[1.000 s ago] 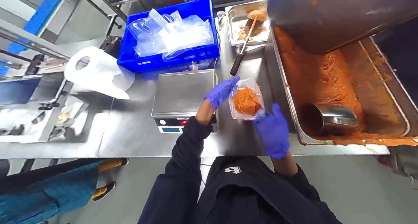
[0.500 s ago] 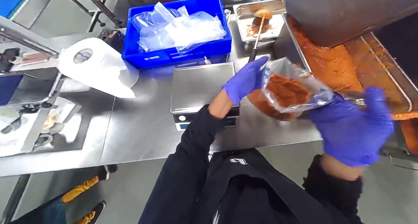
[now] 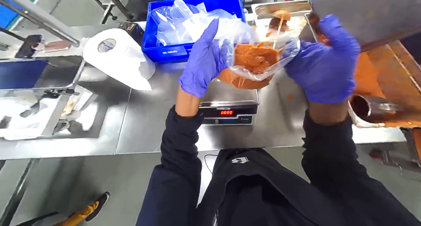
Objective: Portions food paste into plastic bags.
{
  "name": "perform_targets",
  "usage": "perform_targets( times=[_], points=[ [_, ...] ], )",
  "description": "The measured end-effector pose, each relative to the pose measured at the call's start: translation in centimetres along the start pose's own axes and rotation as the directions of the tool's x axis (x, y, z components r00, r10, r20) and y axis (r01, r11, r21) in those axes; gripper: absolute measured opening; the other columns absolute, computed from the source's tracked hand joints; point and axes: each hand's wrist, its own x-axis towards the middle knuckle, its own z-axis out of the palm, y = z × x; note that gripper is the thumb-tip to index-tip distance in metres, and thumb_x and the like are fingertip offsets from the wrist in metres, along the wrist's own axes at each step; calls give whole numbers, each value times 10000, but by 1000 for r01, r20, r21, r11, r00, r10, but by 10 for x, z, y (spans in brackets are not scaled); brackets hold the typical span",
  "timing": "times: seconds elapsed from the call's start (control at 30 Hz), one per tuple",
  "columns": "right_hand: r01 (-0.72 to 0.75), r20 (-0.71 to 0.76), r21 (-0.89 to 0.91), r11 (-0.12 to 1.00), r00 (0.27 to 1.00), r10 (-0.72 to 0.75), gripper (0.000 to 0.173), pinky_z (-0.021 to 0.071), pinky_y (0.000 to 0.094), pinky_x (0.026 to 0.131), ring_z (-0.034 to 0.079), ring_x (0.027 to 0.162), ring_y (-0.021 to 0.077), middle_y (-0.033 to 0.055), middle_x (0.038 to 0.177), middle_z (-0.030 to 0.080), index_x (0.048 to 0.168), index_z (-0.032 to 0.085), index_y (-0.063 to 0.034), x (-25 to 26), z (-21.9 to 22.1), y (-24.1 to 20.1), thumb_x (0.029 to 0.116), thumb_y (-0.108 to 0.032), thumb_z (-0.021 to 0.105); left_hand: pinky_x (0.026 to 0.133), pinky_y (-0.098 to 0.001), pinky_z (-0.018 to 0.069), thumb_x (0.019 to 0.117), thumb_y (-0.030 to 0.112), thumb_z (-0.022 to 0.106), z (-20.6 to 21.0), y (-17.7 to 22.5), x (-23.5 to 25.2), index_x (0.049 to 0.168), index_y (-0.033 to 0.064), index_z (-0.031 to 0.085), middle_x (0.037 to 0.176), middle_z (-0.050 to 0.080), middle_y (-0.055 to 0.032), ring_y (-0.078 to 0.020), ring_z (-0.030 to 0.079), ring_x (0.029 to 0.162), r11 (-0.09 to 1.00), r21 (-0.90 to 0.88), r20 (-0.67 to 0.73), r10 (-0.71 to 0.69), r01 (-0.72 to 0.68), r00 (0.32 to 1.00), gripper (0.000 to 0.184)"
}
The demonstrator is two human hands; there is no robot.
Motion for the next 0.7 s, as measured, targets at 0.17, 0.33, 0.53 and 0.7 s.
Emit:
perform_targets(
  times=[0.17,0.33,0.53,0.7],
  points=[
    [-125,-23,-36,991,992,125,329,589,277,798,688,877,69,-48,981,714,1169,608,-186,50,-28,89,1109,-360,336,742,-275,584,1087,526,277,-53,-38,28,1270,191,613,1029,709,9,-87,684,871,984,83,-208,-136,156,969,509],
    [-92,-49,-244,966,995,82,346,556,211,649,635,691,33,-79,821,691,1054,659,-178,53,-47,111,1122,-280,336,728,-260,578,1080,559,266,-59,-47,22,1281,180,600,999,702,8,-83,678,832,961,195,-292,-132,194,947,544],
    [-120,-122,-347,930,989,82,364,541,192,643,604,637,20,-99,751,639,1193,624,-141,42,-71,109,1128,-264,287,759,-317,534,1021,704,233,-66,-63,4,1322,199,616,1026,673,-3,-115,631,860,870,419,-517,-7,260,856,701],
    [-5,-127,-311,950,991,-36,393,555,177,641,625,642,3,-126,741,666,1104,685,-186,24,-117,99,1099,-233,295,785,-282,525,1094,534,182,-77,-72,-32,1235,119,624,967,657,27,-77,623,849,896,413,-657,169,164,735,622]
  ],
)
